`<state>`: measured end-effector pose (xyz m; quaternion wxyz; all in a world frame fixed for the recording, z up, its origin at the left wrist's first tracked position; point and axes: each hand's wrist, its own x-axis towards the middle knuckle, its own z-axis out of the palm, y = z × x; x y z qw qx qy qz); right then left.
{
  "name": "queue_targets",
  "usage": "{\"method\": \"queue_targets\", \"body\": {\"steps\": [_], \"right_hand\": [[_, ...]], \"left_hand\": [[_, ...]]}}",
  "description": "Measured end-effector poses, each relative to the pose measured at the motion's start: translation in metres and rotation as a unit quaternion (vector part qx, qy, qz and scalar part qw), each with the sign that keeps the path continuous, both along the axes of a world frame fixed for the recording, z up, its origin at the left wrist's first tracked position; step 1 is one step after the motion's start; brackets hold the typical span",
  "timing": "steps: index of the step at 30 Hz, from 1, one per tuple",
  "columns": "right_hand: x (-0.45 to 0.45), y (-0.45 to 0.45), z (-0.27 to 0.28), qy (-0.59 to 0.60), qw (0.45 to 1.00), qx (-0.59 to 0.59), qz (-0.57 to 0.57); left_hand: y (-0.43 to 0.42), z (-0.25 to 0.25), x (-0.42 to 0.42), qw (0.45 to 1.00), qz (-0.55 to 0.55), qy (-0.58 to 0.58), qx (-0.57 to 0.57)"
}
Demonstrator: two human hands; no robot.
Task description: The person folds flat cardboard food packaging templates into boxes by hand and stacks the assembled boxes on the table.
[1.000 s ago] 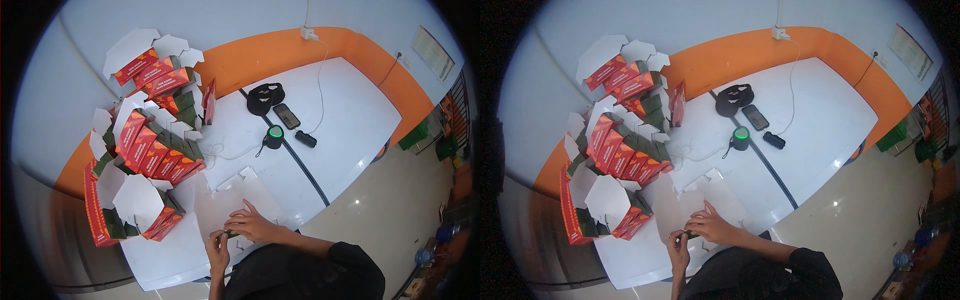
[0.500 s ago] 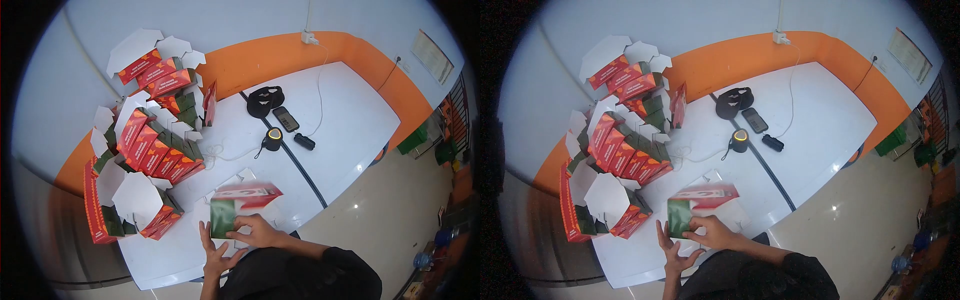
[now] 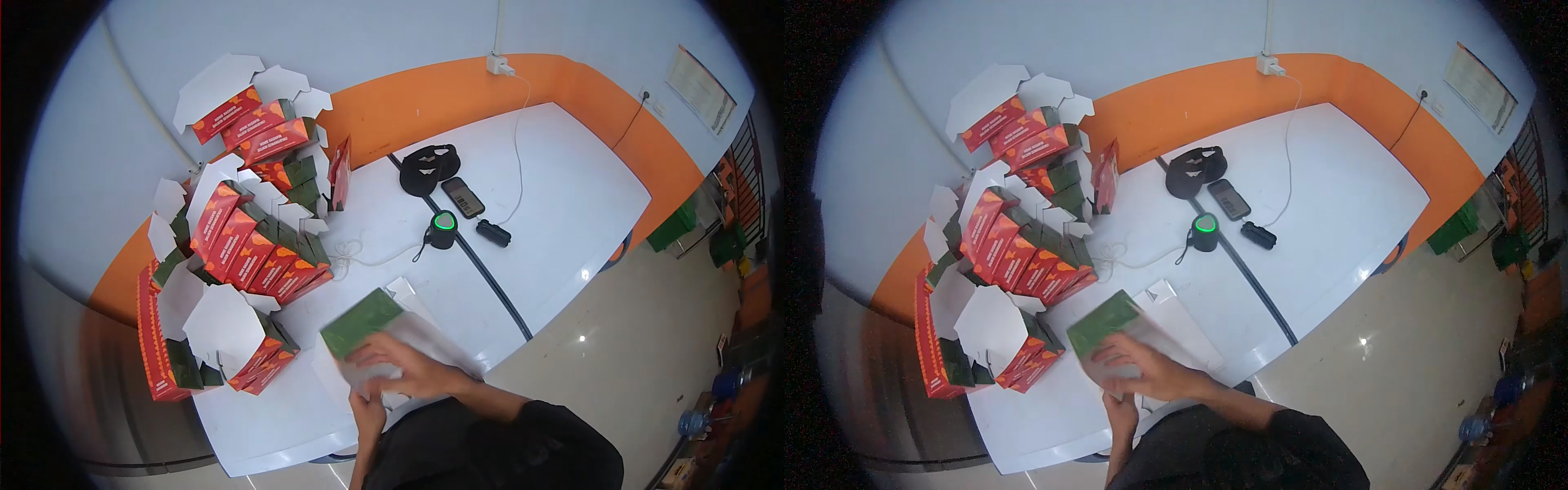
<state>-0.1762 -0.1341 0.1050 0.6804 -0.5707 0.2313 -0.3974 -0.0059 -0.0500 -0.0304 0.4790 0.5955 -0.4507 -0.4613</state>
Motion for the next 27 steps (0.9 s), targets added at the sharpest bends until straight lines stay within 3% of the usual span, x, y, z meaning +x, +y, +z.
{"method": "queue_targets", "body": {"steps": [2,5,6,9,10,14,16,19,21,23,24,27], "right_hand": [[0.002,-0.003,-0.024,0.124,0.979,-0.150,0.064],[0.006,0.014,-0.048,0.388,0.853,-0.340,0.081],[0.003,0.019,-0.064,0.407,0.845,-0.334,0.090],[0.004,0.028,-0.135,0.374,0.858,-0.352,-0.038],[-0.003,0.028,-0.138,0.417,0.843,-0.337,-0.038],[-0.029,0.024,-0.189,0.362,0.887,-0.282,-0.049],[-0.034,0.023,-0.181,0.357,0.903,-0.232,-0.051],[-0.038,0.021,-0.154,0.330,0.925,-0.169,-0.081],[-0.039,0.019,-0.146,0.278,0.944,-0.153,-0.095],[-0.039,0.014,-0.148,0.260,0.950,-0.153,-0.081],[-0.039,0.010,-0.150,0.270,0.947,-0.162,-0.061],[-0.039,0.003,-0.144,0.276,0.949,-0.143,-0.050]], "left_hand": [[-0.006,0.034,-0.014,0.987,0.049,0.146,0.035],[-0.014,0.022,0.004,0.976,0.049,0.194,0.088],[-0.016,0.015,0.010,0.971,0.041,0.207,0.109],[-0.017,0.017,0.013,0.962,0.038,0.216,0.160],[-0.017,0.009,0.017,0.955,0.027,0.233,0.181],[-0.015,0.010,0.031,0.931,-0.069,0.254,0.253],[-0.012,0.014,0.038,0.911,-0.128,0.281,0.274],[-0.011,0.011,0.056,0.854,-0.065,0.452,0.250],[-0.014,0.022,0.053,0.959,-0.050,0.241,0.142],[-0.018,0.028,0.044,0.998,-0.053,0.018,-0.027],[-0.022,0.034,0.043,0.986,-0.088,-0.101,-0.099],[-0.038,0.057,0.038,0.906,-0.233,-0.322,-0.142]]}}
